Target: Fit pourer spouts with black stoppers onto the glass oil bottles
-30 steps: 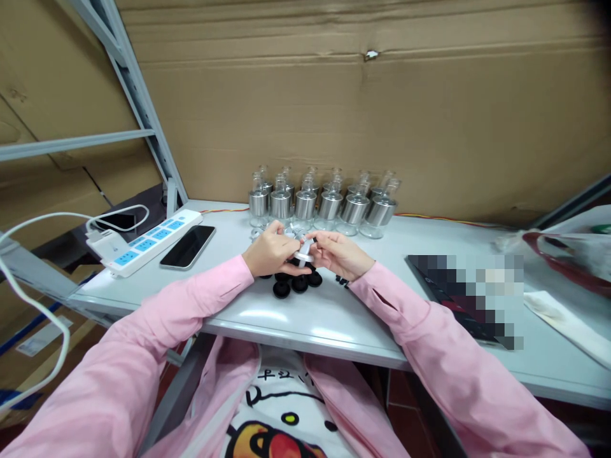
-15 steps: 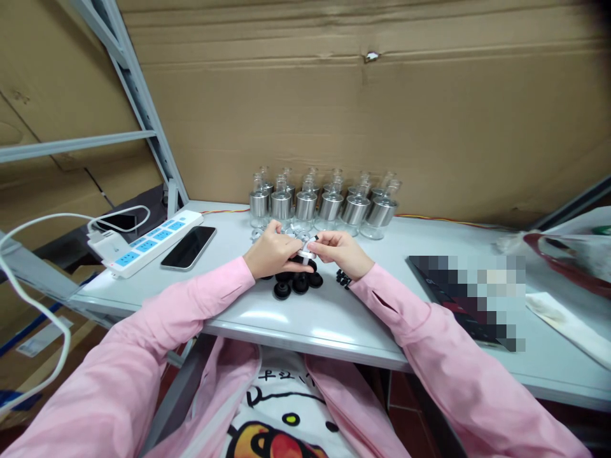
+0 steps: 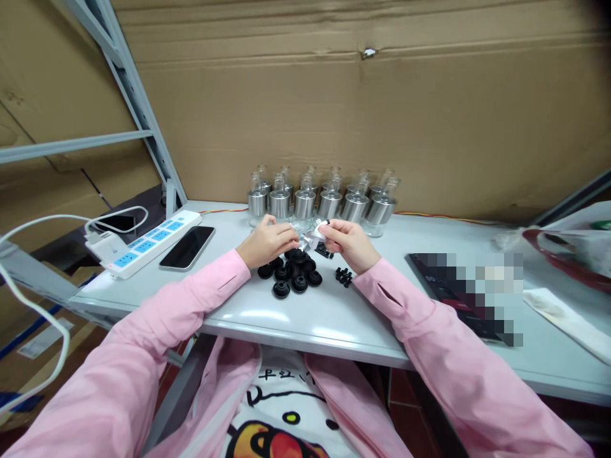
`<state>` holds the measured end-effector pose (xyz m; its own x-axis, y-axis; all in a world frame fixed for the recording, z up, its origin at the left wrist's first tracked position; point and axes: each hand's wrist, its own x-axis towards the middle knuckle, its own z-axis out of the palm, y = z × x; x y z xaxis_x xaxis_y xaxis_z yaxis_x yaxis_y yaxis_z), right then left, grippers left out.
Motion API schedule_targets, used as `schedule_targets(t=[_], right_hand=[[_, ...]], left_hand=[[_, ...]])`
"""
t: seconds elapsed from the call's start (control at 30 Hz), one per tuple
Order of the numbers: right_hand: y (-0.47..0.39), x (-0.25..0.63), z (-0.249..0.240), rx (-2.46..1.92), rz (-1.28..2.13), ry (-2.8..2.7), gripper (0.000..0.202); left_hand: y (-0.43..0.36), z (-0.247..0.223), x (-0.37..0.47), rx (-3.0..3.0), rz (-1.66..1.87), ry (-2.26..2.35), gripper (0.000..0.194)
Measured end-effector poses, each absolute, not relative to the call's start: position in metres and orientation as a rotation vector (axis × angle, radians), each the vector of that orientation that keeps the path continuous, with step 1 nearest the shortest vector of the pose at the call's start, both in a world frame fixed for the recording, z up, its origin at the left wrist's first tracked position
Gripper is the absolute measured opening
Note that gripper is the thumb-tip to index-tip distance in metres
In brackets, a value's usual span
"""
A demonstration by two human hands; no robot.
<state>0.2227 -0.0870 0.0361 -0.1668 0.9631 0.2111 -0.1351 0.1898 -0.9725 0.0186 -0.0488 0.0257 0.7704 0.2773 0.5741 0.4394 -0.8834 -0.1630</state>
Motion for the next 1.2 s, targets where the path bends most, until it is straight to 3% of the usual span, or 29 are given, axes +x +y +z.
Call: schedule_targets(t=[0.47,0.87,1.2], right_hand=[[-0.085,0.224,0.034,-0.848,1.252,-1.314,0.046],[-0.085,0.228,0.039,-0.86,1.303,-1.307,0.037],[-0.091,0.227,0.04,-0.8,1.378,-1.484,0.035]], left_hand=[[-0.052,0.018,0.023,-2.773,-0.601,-0.589,0.036],[-0.057,0.018,0.026,-2.696,-1.05,-0.418,0.028],[-0.059,0.019,0.025,-2.586,-1.175,-0.333,0.019]])
